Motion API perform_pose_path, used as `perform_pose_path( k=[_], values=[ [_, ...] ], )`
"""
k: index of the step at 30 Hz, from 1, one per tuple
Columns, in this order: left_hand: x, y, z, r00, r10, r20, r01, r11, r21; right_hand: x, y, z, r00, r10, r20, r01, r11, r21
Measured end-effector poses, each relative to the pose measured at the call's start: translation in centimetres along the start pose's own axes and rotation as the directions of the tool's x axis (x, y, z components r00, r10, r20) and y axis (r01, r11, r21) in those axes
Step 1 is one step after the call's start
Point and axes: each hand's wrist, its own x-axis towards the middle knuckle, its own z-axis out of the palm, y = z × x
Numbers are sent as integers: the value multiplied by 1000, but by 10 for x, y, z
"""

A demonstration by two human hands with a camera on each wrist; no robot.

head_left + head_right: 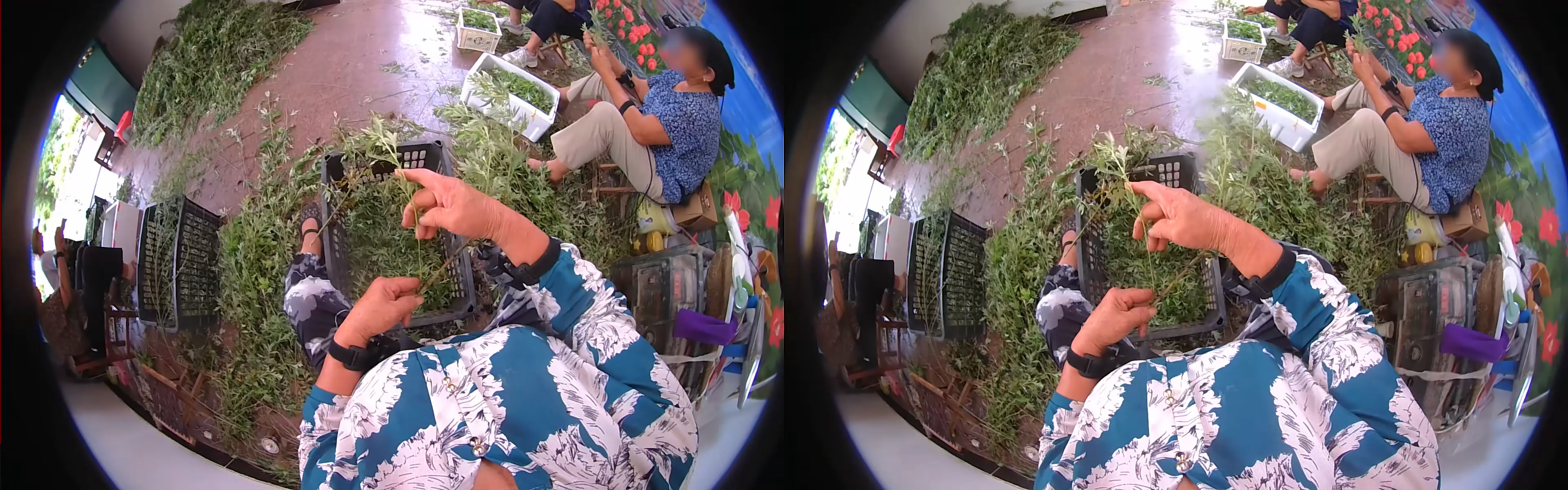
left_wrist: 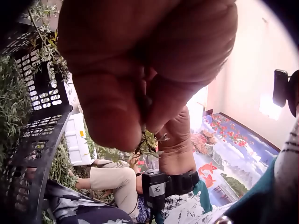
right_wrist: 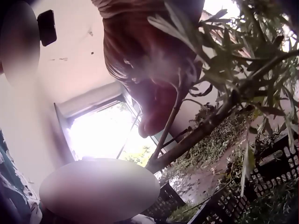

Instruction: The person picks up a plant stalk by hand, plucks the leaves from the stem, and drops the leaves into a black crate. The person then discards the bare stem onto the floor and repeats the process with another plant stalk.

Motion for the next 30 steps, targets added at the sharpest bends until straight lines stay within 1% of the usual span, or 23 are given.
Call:
perform_pose_path(
  k=[2,4,6,8,9,11,13,14,15,16,18,19,22,24,26,27,30],
  values=[
    [0,0,-1,1000,-12,8,12,1000,10,-1,-2,1,999,-14,-31,9,989,-145],
    [0,0,-2,1000,-15,4,15,1000,19,2,5,1,990,-134,-53,107,927,-360],
    [0,0,-1,1000,-8,-16,8,1000,28,5,14,4,969,-240,-61,164,808,-567],
    [-1,6,-3,999,-7,-49,11,996,83,8,22,6,942,-328,-63,173,640,-749],
    [-2,8,-3,998,-6,-67,14,994,111,9,26,5,924,-373,-89,171,608,-776],
    [-2,7,-2,998,-14,-62,19,996,85,14,32,-2,878,-461,-131,161,542,-825],
    [-4,1,-2,998,-10,-61,14,998,64,18,26,-7,908,-346,-238,117,753,-648],
    [-3,-5,-3,998,-3,-58,6,998,57,18,23,-8,919,-277,-280,88,838,-539],
    [-2,-8,-4,998,6,-56,-3,999,49,15,13,-9,958,-80,-275,-6,954,-299],
    [-2,-7,-4,998,-1,-60,4,998,55,13,9,-8,970,-8,-243,-39,982,-187],
    [-2,-6,-4,997,-12,-72,17,998,65,11,5,-5,980,125,-153,-121,992,35],
    [-2,-7,-6,998,-12,-63,16,997,70,11,7,-5,986,137,-97,-130,988,79],
    [0,-11,-8,999,-28,-37,32,994,102,8,12,-1,987,157,-41,-148,975,167],
    [2,-13,-8,998,-56,-21,58,987,147,8,16,3,985,163,-53,-152,974,168],
    [1,-9,-6,994,-107,-31,110,985,130,8,17,7,984,171,-46,-162,973,164],
    [1,-7,-5,991,-132,-37,136,983,121,9,17,11,982,178,-70,-162,967,196],
    [8,-22,-12,1000,-19,10,17,976,215,11,25,20,984,161,-78,-141,966,218]
  ],
)
